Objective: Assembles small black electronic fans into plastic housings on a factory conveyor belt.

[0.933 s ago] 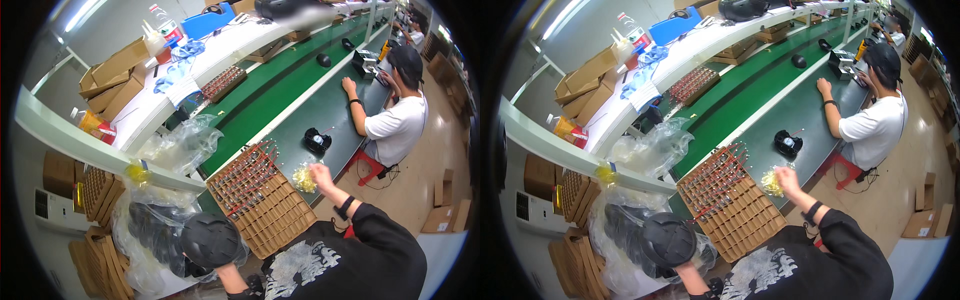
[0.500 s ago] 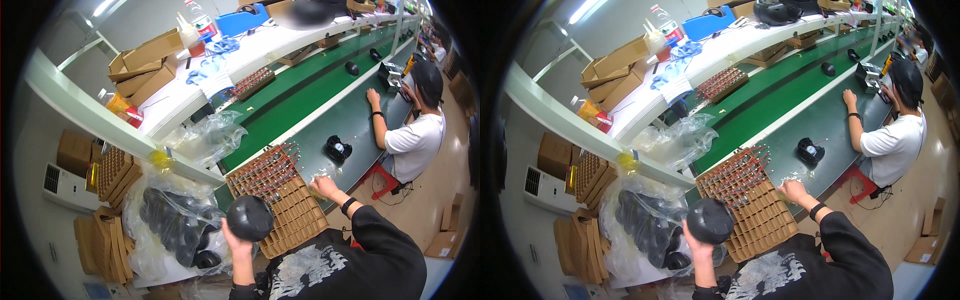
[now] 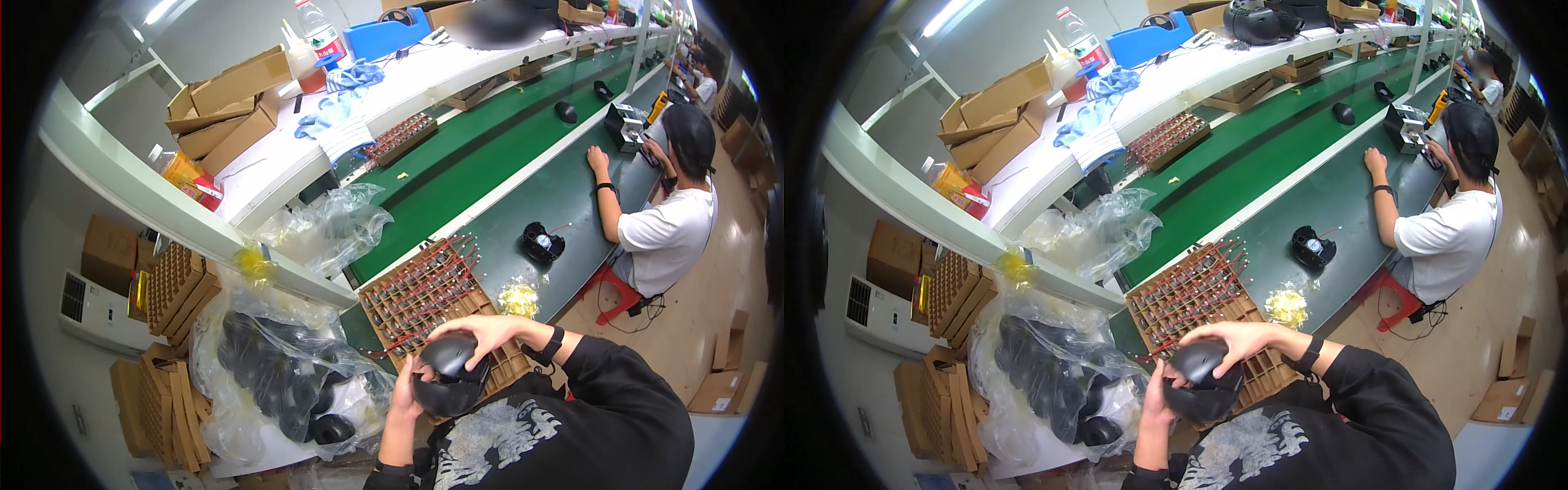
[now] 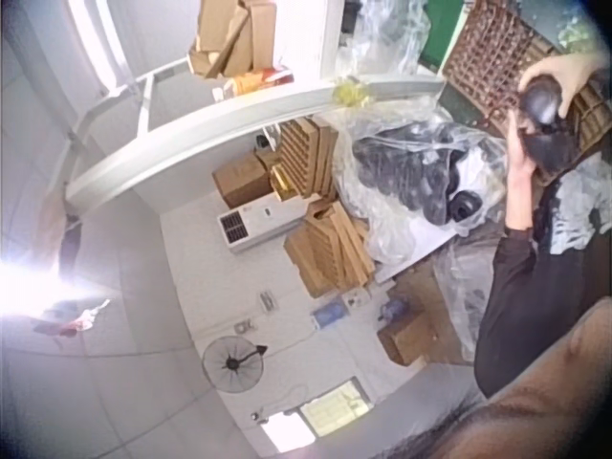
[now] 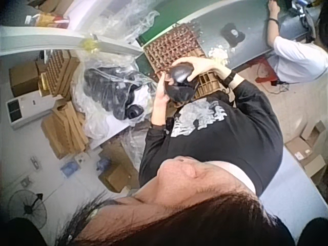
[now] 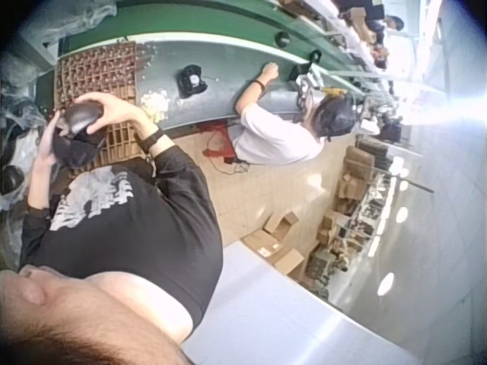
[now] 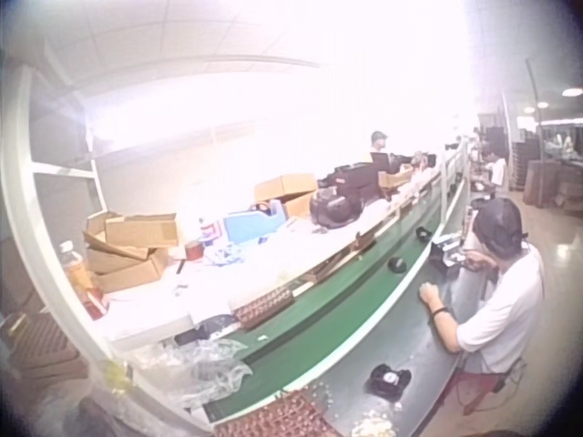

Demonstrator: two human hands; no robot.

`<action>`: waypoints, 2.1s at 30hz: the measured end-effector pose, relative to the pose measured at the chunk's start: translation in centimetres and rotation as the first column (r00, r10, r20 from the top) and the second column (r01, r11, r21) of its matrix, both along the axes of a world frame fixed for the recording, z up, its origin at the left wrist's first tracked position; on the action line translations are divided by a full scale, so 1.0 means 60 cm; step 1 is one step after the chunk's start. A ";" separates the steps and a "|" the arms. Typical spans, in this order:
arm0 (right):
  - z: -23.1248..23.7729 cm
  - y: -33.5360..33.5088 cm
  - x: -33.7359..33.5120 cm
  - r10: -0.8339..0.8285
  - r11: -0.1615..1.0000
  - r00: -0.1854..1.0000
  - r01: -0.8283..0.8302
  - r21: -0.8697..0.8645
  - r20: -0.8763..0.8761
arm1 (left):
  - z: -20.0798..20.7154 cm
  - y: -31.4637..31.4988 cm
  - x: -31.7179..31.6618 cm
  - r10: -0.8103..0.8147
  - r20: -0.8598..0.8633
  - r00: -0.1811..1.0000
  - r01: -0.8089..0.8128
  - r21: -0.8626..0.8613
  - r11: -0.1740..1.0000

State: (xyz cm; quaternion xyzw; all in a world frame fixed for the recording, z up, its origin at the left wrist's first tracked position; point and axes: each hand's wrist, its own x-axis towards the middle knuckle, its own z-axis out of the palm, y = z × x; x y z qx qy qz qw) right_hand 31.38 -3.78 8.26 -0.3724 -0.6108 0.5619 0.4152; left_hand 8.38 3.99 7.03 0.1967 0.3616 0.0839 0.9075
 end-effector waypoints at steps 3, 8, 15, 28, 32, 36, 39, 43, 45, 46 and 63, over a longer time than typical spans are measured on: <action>-0.052 -0.010 0.008 -0.527 0.837 0.680 0.310 -0.451 -0.511 | -0.019 0.003 -0.027 0.228 0.210 0.951 -0.226 -0.031 0.974; -0.156 0.019 0.084 -0.806 0.551 -0.080 0.259 -0.793 -0.586 | -0.068 0.003 -0.059 0.426 0.269 0.864 -0.448 0.025 0.894; -0.231 0.139 0.219 -0.919 0.377 0.037 0.367 -0.850 -0.392 | -0.075 0.004 -0.080 0.535 0.142 0.833 -0.538 -0.014 0.843; -0.249 0.282 0.254 -0.918 0.390 0.377 0.796 -0.463 -0.125 | -0.069 0.014 -0.074 0.725 -0.073 0.685 -0.726 -0.148 0.671; -0.098 0.138 0.040 -0.227 0.973 0.962 0.218 -0.074 -0.154 | -0.055 0.037 -0.024 0.728 -0.054 0.683 -0.727 -0.150 0.671; -0.067 0.057 -0.048 -0.206 0.978 0.978 0.206 -0.008 -0.021 | -0.069 0.037 -0.012 0.657 0.030 0.753 -0.629 -0.261 0.732; -0.039 0.031 -0.057 -0.235 0.971 0.971 0.237 -0.043 0.051 | -0.096 0.038 -0.027 0.560 0.311 0.768 -0.506 -0.242 0.828; -0.001 0.010 -0.057 -0.259 0.928 0.939 0.178 0.328 0.224 | -0.096 0.029 -0.037 0.374 0.413 0.830 -0.338 -0.160 0.927; 0.013 0.005 -0.054 -0.255 0.868 0.920 0.082 0.490 0.298 | -0.068 0.012 -0.043 0.245 0.477 0.844 0.003 -0.461 0.887; 0.010 0.004 -0.059 -0.255 0.869 0.918 0.080 0.488 0.304 | -0.062 0.006 -0.046 0.245 0.481 0.842 0.007 -0.463 0.886; -0.254 0.099 -0.033 -0.516 0.856 0.311 0.212 0.471 0.798 | -0.162 -0.081 -0.244 0.326 0.059 0.944 -0.321 -0.075 0.944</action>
